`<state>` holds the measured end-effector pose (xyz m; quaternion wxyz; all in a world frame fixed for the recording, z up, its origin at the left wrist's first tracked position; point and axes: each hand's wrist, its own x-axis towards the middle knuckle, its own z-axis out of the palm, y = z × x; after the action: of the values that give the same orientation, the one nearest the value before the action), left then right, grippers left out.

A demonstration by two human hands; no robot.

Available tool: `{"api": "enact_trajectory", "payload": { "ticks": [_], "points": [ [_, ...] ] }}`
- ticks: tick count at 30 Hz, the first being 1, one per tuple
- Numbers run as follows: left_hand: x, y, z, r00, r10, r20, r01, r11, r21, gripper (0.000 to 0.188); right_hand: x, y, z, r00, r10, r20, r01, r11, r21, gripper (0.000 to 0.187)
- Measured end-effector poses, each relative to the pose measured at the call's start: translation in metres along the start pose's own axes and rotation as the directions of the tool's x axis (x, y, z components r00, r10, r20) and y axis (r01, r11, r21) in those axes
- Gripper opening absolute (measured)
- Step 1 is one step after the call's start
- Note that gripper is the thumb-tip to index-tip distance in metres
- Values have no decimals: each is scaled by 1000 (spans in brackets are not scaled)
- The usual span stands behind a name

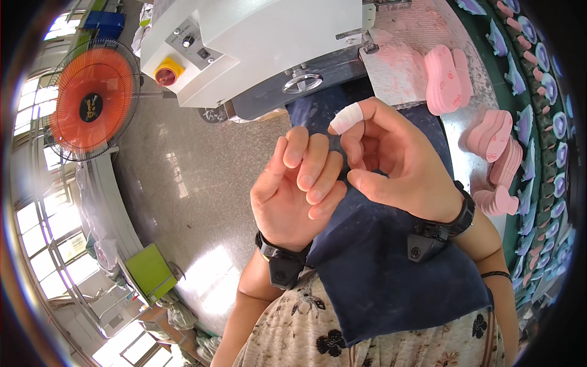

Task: Operating and adjusting settings on a shoe manufacturing machine.

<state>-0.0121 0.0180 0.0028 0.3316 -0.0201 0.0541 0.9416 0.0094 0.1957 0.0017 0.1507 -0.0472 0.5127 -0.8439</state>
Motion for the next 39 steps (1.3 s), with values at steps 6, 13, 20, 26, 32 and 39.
{"api": "enact_trajectory", "payload": {
  "ticks": [6, 13, 20, 26, 32, 39],
  "points": [
    [-1, 2, 5, 999, 34, 35, -37, 993, 113, 28, -3, -4, 7, 998, 62, 20, -62, 998, 2, 63],
    [-4, 6, 11, 986, 79, 144, -132, 905, 405, 33, -4, -11, 13, 986, 140, 89, -136, 989, -56, 70],
    [-4, 10, 10, 977, 38, 208, -137, 862, 488, 36, -6, -4, 16, 982, 153, 113, -161, 985, 67, 69],
    [-5, 11, 7, 977, 53, 205, -105, 962, 253, 31, -5, 2, 16, 989, 64, 135, -73, 996, 60, 71],
    [-5, 10, 6, 967, 88, 238, -174, 913, 370, 41, -3, -1, 18, 984, 81, 160, -86, 996, 25, 69],
    [-9, 3, 19, 973, 147, 177, -226, 755, 615, 69, -3, -6, 21, 980, 148, 135, -148, 989, -8, 66]
  ]
}}
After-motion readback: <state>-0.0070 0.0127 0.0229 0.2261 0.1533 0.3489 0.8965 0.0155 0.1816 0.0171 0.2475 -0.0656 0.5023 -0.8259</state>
